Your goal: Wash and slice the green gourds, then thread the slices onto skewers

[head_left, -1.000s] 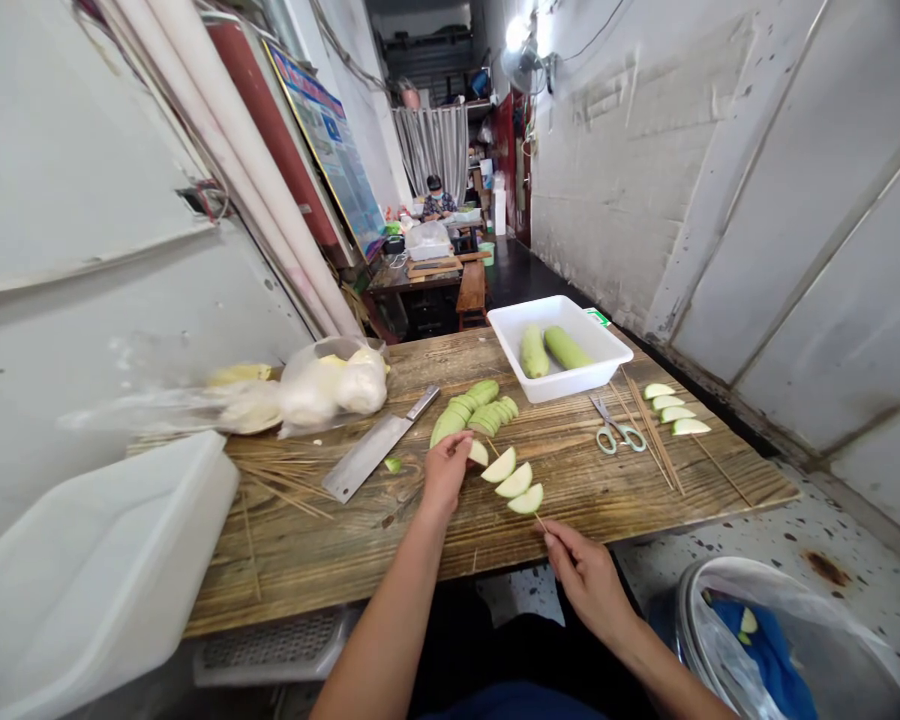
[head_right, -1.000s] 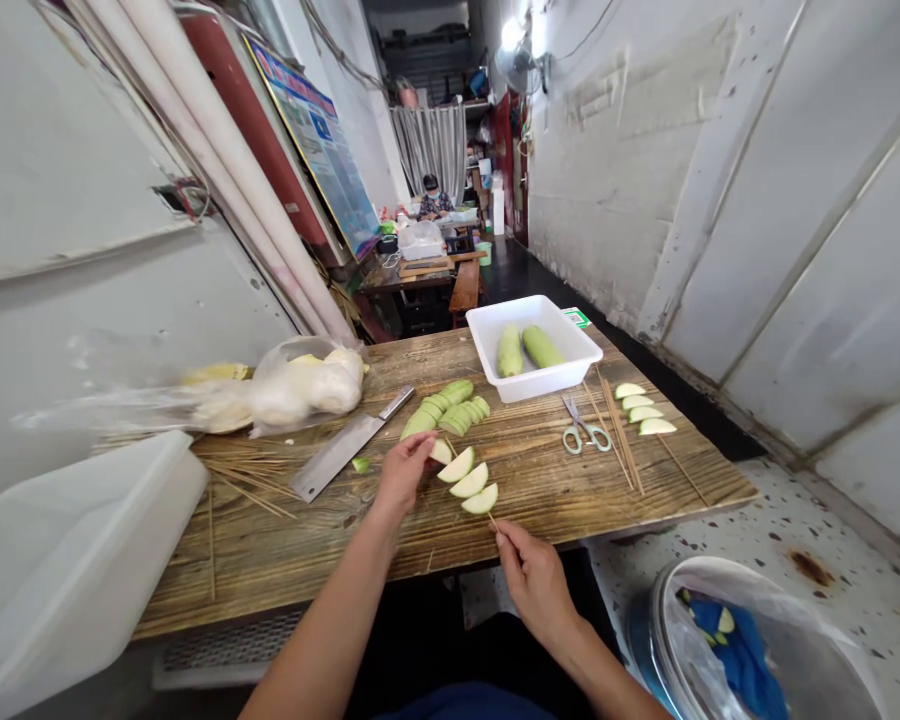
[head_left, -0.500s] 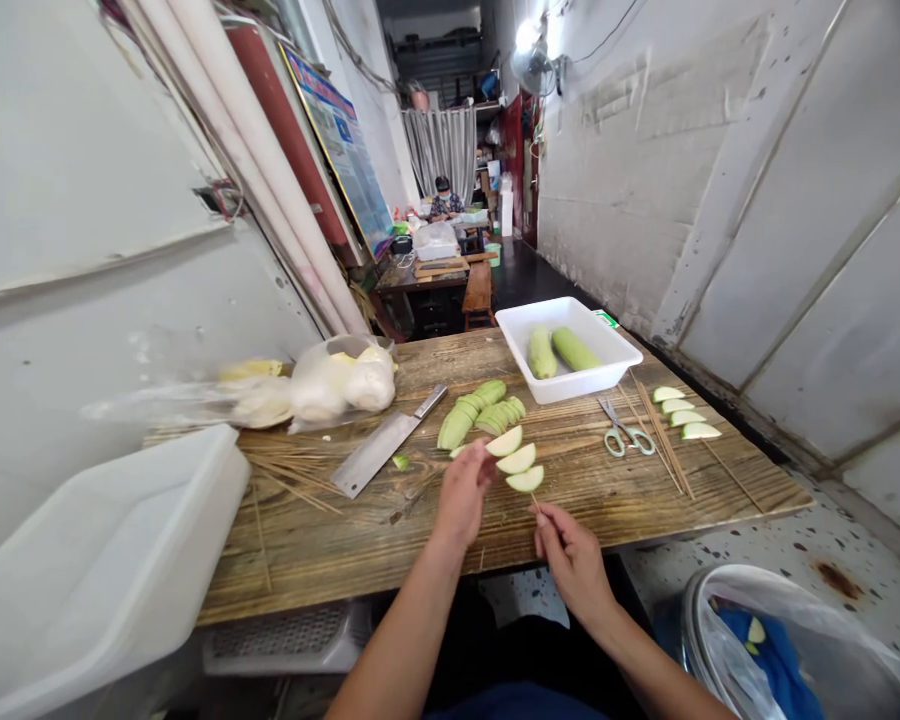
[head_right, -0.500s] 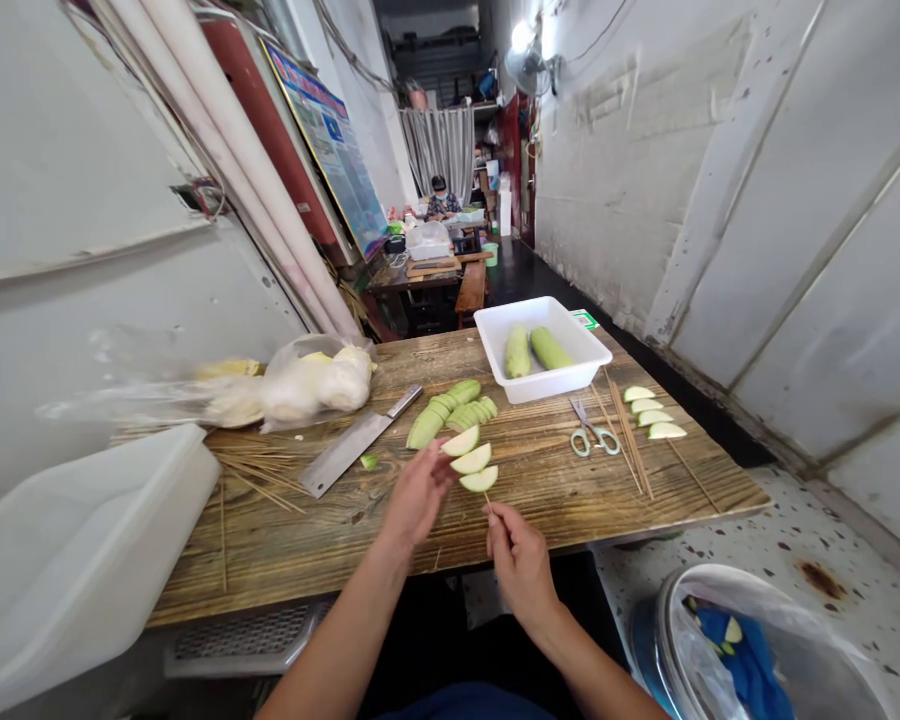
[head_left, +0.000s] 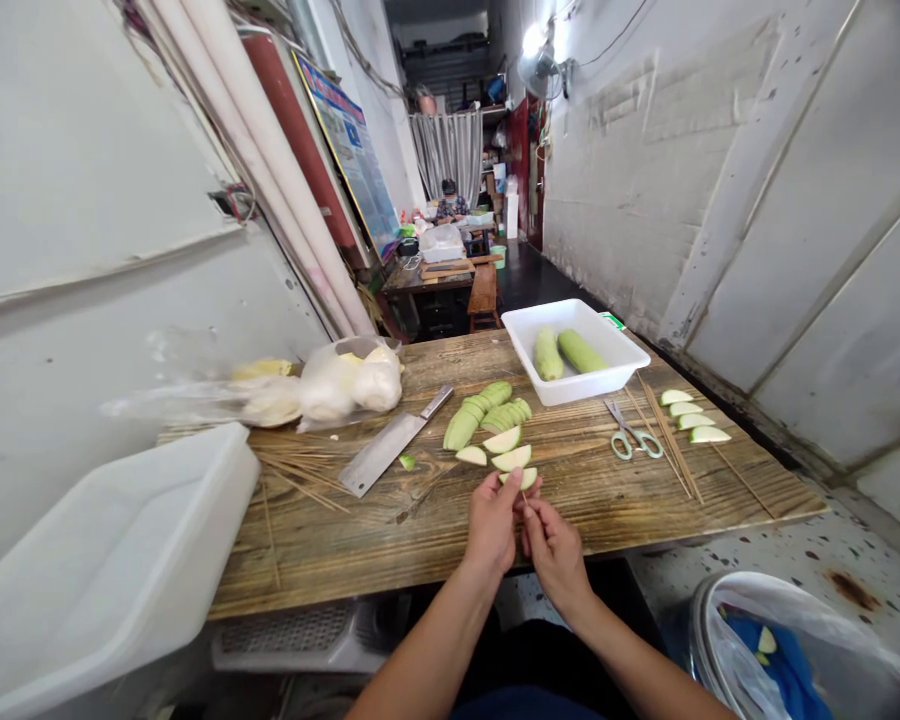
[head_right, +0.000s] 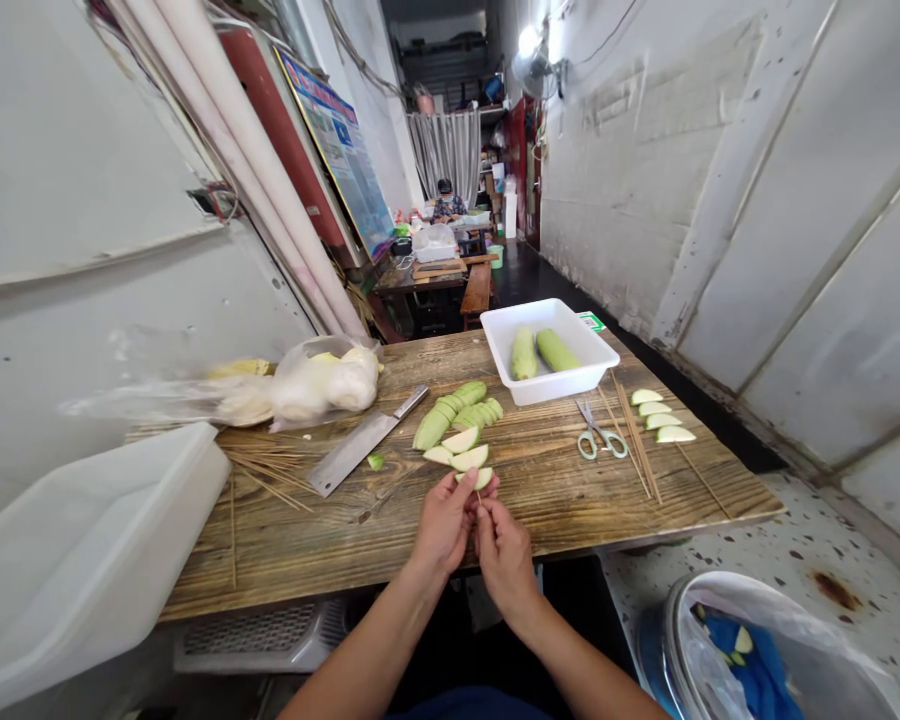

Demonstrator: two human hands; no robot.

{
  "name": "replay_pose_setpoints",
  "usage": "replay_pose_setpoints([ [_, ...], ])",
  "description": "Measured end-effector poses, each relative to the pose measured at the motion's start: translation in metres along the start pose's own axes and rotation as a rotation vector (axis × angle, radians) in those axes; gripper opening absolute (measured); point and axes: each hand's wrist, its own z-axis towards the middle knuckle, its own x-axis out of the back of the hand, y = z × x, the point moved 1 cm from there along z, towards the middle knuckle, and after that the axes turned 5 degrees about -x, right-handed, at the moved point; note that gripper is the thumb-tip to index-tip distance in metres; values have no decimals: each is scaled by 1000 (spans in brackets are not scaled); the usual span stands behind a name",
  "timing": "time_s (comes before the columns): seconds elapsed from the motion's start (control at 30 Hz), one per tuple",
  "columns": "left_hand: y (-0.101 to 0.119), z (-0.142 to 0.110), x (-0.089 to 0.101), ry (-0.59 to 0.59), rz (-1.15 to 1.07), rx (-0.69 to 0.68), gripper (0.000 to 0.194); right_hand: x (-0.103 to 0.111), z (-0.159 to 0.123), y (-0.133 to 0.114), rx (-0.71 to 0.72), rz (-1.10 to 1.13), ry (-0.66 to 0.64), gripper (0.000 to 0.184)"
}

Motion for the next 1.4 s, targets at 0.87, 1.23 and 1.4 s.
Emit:
replay_pose_setpoints([
  [0.87,2,14,2,176,2,24,21,-5,2,-10,139,-63,92,37],
  [1.23,-10,10,-2,154,58,-3,18,2,2,-12,109,-9,92,32],
  [1.4,-6,14,5,75,19,-9,27,3,1,-10,92,3,55,32],
])
